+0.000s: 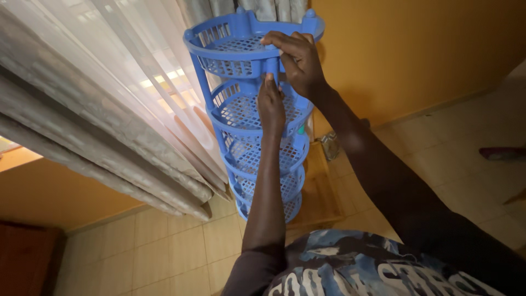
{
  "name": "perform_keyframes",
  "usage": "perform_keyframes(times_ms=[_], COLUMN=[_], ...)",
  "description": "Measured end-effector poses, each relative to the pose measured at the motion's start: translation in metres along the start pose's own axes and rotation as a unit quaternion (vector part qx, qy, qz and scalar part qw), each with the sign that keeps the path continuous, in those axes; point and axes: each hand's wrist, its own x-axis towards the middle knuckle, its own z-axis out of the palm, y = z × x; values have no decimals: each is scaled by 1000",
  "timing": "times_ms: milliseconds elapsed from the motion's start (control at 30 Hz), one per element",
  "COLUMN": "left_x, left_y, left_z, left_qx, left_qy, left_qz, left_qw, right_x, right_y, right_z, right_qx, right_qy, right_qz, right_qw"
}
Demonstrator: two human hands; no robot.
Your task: The person assembles a blue plastic three-tier rotating shelf by inserting green and blue plastic poles into the basket tiers and securing them. The person repeatedly picks up the shelf, inserts poles, and adjusts the tiers to complete the assembly.
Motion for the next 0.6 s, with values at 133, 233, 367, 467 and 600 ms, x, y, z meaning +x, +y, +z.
perform_keyframes(times_ms=[133, 233, 367, 467, 600], left_x=[0, -3, -4, -8, -7], left_y=[0, -4, -18, -30, -29], left_z=[0, 2, 2, -9, -37], left_qx=[-27, -19, -76, -105, -177], left_qy=[-5, 11, 25, 26, -15], left_qz=[-1, 5, 6, -2, -89], left_qw=[1000, 1000, 997, 994, 980], right_x=[4, -7, -53, -99, -153], right_y=[-7, 0, 46, 99, 150], right_z=[0, 4, 14, 35, 35], right_qx=[-5, -6, 50, 30, 151], right_qy=[16, 0, 204, 373, 71], right_qz=[-3, 34, 54, 186, 389], right_qw=[1000, 999, 976, 908, 906])
